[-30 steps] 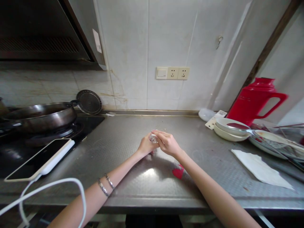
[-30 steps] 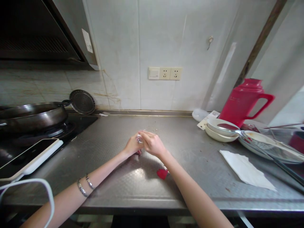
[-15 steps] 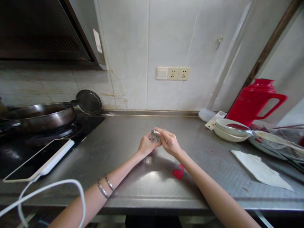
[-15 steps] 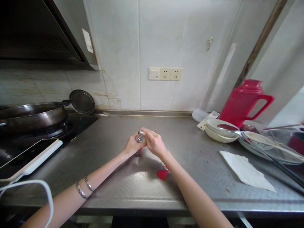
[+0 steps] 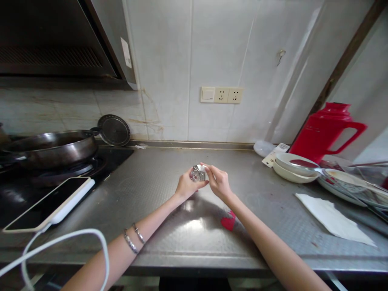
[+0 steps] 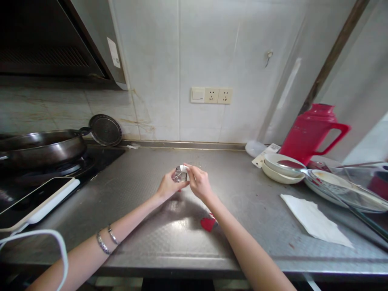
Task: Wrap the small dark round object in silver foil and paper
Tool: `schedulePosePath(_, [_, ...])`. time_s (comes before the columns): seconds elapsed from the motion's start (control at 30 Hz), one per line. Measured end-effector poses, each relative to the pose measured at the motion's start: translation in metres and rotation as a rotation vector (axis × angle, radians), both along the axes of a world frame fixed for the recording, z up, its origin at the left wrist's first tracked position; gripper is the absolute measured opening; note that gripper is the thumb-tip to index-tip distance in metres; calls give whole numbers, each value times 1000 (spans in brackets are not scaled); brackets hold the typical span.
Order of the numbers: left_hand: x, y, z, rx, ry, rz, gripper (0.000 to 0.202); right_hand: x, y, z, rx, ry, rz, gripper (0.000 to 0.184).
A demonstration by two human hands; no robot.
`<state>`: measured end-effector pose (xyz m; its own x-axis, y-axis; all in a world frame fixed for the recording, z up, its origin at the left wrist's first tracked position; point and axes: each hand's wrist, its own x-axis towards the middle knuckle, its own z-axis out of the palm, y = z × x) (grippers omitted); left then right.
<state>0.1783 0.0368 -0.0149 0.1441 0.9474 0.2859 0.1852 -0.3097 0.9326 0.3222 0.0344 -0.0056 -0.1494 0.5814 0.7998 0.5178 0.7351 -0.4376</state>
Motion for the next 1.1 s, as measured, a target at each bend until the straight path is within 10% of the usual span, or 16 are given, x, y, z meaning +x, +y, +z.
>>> schedulePosePath(0.4, [-8,11,-2,-11,9,10,47,-8,-13,2,166,-180,229,32])
schedulePosePath(0.7, [-4,4,2,-23,-55,-55,52,10,8,9,-259,355,-109,44])
schedulePosePath(1.1, [-9,2,8,120,109,21,54,4,4,12,-756,487,540,45])
